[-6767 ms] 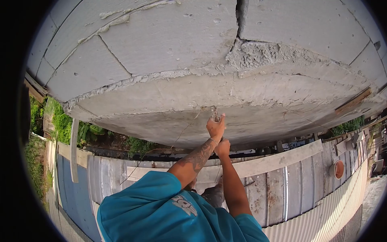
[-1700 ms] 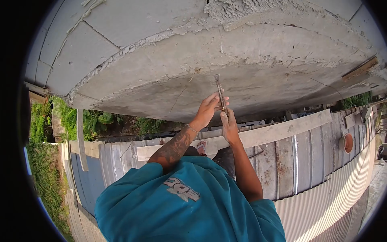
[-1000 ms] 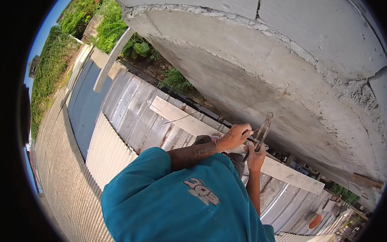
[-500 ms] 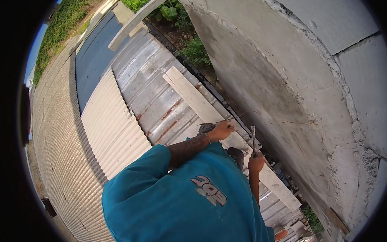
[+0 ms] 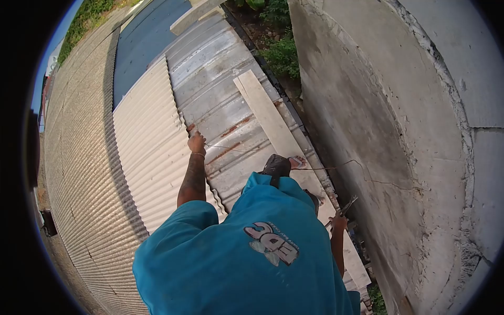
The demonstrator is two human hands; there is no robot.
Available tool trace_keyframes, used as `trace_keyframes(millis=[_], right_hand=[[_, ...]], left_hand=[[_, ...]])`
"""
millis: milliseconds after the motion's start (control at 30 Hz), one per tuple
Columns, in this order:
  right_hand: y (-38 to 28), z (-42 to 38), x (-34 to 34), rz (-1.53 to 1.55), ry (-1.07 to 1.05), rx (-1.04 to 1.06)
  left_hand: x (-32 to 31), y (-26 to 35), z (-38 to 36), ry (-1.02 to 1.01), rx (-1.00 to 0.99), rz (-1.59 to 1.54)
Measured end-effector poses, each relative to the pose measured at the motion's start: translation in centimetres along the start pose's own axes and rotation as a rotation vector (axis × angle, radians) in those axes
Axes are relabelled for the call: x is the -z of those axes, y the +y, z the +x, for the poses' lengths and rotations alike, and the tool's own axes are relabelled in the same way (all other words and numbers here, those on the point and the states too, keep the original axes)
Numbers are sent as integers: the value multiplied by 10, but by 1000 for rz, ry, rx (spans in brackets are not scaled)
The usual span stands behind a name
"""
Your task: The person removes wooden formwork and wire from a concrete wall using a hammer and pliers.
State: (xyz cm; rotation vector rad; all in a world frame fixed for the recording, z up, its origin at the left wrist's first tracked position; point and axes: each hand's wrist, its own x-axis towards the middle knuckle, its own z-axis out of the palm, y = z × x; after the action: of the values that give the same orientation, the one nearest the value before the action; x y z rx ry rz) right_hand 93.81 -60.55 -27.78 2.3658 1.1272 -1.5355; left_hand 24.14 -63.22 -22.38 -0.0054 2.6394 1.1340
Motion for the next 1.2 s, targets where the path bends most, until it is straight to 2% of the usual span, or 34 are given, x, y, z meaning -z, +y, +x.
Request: trace_keyframes(millis=[33,67,100,133,167,233,267,300,333,433,500,533,600,667,700,733,833,900,967,1033,1100,1167,1200], right_hand=[[-4,-10,1,35,-31,14],[-15,-25,3,240,-3,-104],[-29,-40,6,448,51,-216],[-45,-54,10,508,84,-195],[-39,-50,4,604,123,-80],[-7,-23,-14,401,325,299],[-22,-36,-14,588,334,207],[-50,-54,-5,768,336,116],[-63,-67,-3,775,338,151],[-82,-95,6,823,400,236],[-90,-114,16,874,508,263],[-87,-116,21,891,543,308],[-93,-128,36,924,602,345],[-122,-157,67,950,628,348],[-126,-156,75,915,661,357],[-129,-156,82,877,690,364],[-139,-143,96,901,697,325],[-151,-139,108,988,643,256],[-157,-135,118,1027,630,259],[-160,-130,123,1022,610,278],[-162,-124,130,970,596,315],[-168,-129,133,1037,571,314],[-171,-131,136,1072,555,309]], left_hand=[[18,15,4,111,-2,346],[35,34,7,223,36,688],[37,27,28,57,59,427],[39,18,49,-94,124,167],[22,-2,85,-284,114,-121],[-12,47,13,-130,-105,176],[-19,97,-60,-199,-124,278],[-56,59,-56,-194,-287,345],[-72,66,-100,-284,-380,372],[-117,51,-188,-922,-436,468],[-110,96,-250,-1399,-370,463],[-93,129,-284,-1562,-217,308],[-83,163,-304,-1817,-305,354],[-44,223,-347,-2084,-544,383],[-31,239,-365,-2169,-587,507],[-12,263,-391,-2254,-818,499],[12,320,-456,-2120,-1565,897],[-3,335,-490,-1637,-1907,714],[-43,342,-535,-1573,-1825,305],[-124,308,-571,-1428,-1763,-106],[-187,273,-593,-1302,-1747,97],[-236,243,-604,-1536,-1538,151],[-237,244,-607,-1586,-1495,108]])
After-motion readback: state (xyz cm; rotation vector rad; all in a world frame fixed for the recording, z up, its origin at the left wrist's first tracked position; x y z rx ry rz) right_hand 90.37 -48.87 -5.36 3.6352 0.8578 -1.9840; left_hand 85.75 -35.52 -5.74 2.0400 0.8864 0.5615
